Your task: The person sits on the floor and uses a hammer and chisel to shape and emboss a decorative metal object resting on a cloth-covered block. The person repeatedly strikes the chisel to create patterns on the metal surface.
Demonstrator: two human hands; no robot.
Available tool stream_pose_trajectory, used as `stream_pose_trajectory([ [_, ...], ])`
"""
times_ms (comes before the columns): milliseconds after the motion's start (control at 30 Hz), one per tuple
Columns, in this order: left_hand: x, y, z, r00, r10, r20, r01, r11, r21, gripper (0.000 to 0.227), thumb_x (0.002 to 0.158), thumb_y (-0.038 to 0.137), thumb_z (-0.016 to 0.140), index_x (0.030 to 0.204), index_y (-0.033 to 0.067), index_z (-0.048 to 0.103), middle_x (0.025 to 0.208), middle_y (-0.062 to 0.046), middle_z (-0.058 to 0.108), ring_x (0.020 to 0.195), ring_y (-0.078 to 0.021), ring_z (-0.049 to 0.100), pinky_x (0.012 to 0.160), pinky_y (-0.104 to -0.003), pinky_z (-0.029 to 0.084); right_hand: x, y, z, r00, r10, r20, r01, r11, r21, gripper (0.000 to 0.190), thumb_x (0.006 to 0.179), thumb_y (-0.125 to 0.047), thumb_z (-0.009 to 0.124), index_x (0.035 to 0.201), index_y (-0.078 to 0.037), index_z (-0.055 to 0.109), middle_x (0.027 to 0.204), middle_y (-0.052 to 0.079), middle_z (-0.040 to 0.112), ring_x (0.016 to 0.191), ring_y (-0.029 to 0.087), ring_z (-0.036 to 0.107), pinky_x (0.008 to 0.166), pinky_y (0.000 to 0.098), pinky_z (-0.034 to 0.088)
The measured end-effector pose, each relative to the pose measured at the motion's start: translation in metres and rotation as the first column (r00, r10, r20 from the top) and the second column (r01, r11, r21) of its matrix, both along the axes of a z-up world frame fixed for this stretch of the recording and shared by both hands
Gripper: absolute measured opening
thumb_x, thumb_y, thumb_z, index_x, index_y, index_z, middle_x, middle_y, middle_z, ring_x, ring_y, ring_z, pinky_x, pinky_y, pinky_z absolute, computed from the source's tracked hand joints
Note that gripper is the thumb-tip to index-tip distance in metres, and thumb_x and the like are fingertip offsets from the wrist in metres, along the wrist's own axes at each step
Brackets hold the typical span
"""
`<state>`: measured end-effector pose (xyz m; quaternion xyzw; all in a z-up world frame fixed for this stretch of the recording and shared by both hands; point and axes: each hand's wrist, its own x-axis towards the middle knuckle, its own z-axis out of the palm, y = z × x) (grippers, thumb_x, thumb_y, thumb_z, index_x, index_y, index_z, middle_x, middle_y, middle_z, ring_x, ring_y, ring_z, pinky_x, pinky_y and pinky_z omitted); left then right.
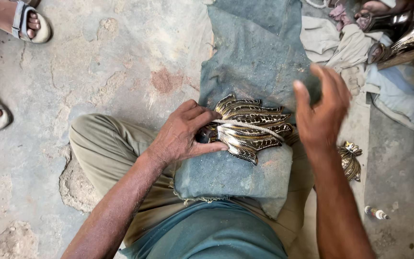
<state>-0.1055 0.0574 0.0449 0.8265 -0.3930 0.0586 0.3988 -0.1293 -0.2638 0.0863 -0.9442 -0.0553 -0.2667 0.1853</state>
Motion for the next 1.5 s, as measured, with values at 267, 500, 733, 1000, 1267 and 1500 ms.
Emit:
stream_pose_trajectory([
  [267,-0.003,0.002,0.001,0.999,0.024,0.043,-0.021,0.998,-0.052,0.065,0.080,0.057,0.083,0.117,0.0050,0.071,0.103,-0.012,0.069,0.093,-0.0290,0.058,0.087,-0.040,0.053,0.100,0.015,-0.019,0.957,0.127,-0.259,-0.156,0.983,-0.095,0.069,0.099,-0.051,0.077,0.145,-0.003,0.060,0.138,0.021,0.065,0.129,0.036,0.059,0.114,0.0574,0.036],
  [500,-0.006,0.002,0.010,0.999,0.044,-0.024,-0.046,0.995,-0.089,0.066,0.079,0.058,0.082,0.120,0.0067,0.070,0.109,-0.012,0.068,0.101,-0.0285,0.056,0.092,-0.042,0.051,0.085,0.024,0.001,0.912,0.319,-0.260,-0.349,0.934,-0.079,0.064,0.100,-0.045,0.078,0.145,-0.003,0.061,0.138,0.020,0.068,0.131,0.033,0.062,0.116,0.0565,0.039],
  [733,-0.011,0.034,0.012,0.903,0.355,-0.242,-0.342,0.935,0.094,0.046,0.083,0.008,0.072,0.128,0.0012,0.062,0.114,-0.020,0.055,0.104,-0.0303,0.053,0.093,-0.047,0.051,-0.018,-0.041,-0.067,0.947,-0.180,0.267,-0.051,0.735,0.677,0.031,0.114,-0.009,0.062,0.143,-0.001,0.058,0.135,0.014,0.070,0.123,0.023,0.068,0.114,0.0387,0.058],
  [1000,-0.013,0.016,0.048,0.969,-0.160,-0.189,0.072,0.912,-0.404,0.028,0.096,0.004,0.067,0.123,0.0085,0.067,0.112,-0.011,0.072,0.099,-0.0206,0.073,0.096,-0.040,0.057,-0.113,-0.067,-0.214,0.510,-0.112,-0.853,0.658,0.689,0.302,0.040,0.093,0.006,0.052,0.130,-0.005,0.062,0.109,0.008,0.072,0.097,0.018,0.070,0.085,0.0285,0.058],
  [1267,0.007,-0.013,0.038,0.715,-0.324,-0.619,0.147,0.936,-0.320,0.036,0.091,0.016,0.076,0.124,0.0098,0.065,0.097,-0.005,0.076,0.081,-0.0158,0.077,0.069,-0.030,0.069,-0.081,-0.029,-0.108,0.974,0.130,-0.187,0.152,0.240,0.959,0.045,0.093,0.000,0.062,0.137,-0.005,0.052,0.105,0.004,0.069,0.093,0.013,0.070,0.084,0.0257,0.062],
  [1500,0.026,-0.027,0.032,0.750,-0.579,-0.320,0.427,0.793,-0.435,0.040,0.092,0.007,0.073,0.129,0.0079,0.058,0.102,-0.009,0.075,0.088,-0.0162,0.077,0.075,-0.030,0.068,-0.181,-0.055,-0.109,0.711,-0.021,-0.703,0.679,0.277,0.680,0.024,0.099,-0.005,0.069,0.117,0.008,0.059,0.088,0.013,0.067,0.064,0.016,0.057,0.052,0.0299,0.047],
])
